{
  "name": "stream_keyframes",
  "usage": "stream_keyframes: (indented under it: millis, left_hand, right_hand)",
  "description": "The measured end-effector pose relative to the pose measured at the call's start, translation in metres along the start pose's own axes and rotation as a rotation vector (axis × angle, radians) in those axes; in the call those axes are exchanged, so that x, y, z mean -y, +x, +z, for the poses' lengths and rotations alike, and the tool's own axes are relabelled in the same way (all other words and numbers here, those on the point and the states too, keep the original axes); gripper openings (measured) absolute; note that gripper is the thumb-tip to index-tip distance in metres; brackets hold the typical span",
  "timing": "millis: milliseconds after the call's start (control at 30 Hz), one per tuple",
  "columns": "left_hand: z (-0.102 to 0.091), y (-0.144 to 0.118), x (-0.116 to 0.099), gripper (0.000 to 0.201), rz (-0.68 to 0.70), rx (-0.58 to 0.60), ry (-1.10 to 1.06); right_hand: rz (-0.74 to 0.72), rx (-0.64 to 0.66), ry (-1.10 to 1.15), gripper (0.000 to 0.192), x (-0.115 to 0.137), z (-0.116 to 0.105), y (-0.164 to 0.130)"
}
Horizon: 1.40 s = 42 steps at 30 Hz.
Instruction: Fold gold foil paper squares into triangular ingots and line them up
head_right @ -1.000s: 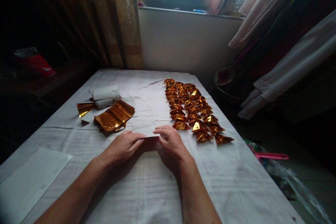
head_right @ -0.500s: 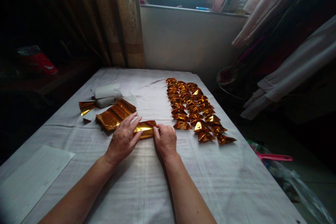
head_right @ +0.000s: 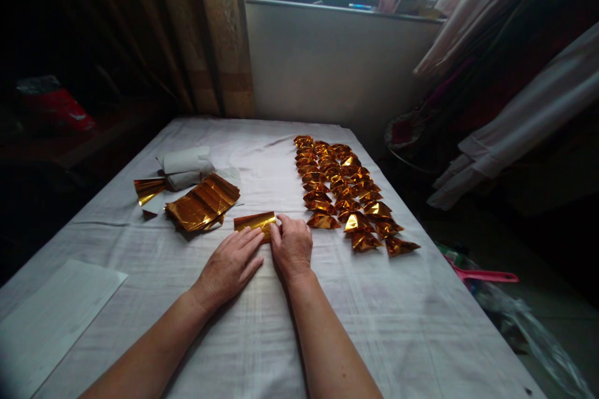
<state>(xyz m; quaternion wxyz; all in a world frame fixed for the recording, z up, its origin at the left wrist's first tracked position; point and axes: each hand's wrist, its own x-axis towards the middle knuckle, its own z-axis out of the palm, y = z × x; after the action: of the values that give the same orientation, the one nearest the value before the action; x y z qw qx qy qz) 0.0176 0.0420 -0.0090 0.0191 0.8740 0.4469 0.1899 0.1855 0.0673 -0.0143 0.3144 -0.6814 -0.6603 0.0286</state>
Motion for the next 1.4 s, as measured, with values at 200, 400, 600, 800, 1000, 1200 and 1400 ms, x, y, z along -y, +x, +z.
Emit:
stream_keyframes:
  millis: [200,400,600,800,1000,1200,1400]
  left_hand:
    - [0.003,-0.001,-0.001,0.045,-0.017,0.031,-0.001]
    - [0.004,-0.005,0.002,0.050,-0.015,0.119,0.043]
    - [-0.006,-0.027,0.021,0.054,0.047,0.201,0.065]
    - [-0.010,-0.040,0.031,0.051,0.050,0.130,0.059]
    - [-0.009,-0.037,0.030,0.055,0.060,0.108,0.041]
    - [-0.010,-0.037,0.030,0.053,0.057,0.113,0.059]
    - [-0.011,-0.036,0.029,0.050,0.044,0.116,0.049]
  right_hand:
    - [-0.042,0.020,0.003,0.021,0.001,-0.002,-0.002]
    - [-0.056,0.074,-0.062,0.019,-0.001,-0.003,-0.004]
    - [-0.043,0.089,-0.052,0.016,-0.001,-0.004,-0.003]
    - [-0.073,0.089,-0.048,0.022,0.003,-0.008,-0.007]
    - [-0.154,0.083,-0.005,0.045,0.018,0.000,-0.016]
    - [-0.110,0.125,0.004,0.040,0.019,0.003,-0.018]
    - [-0.096,0.095,0.024,0.030,0.007,-0.001,-0.018]
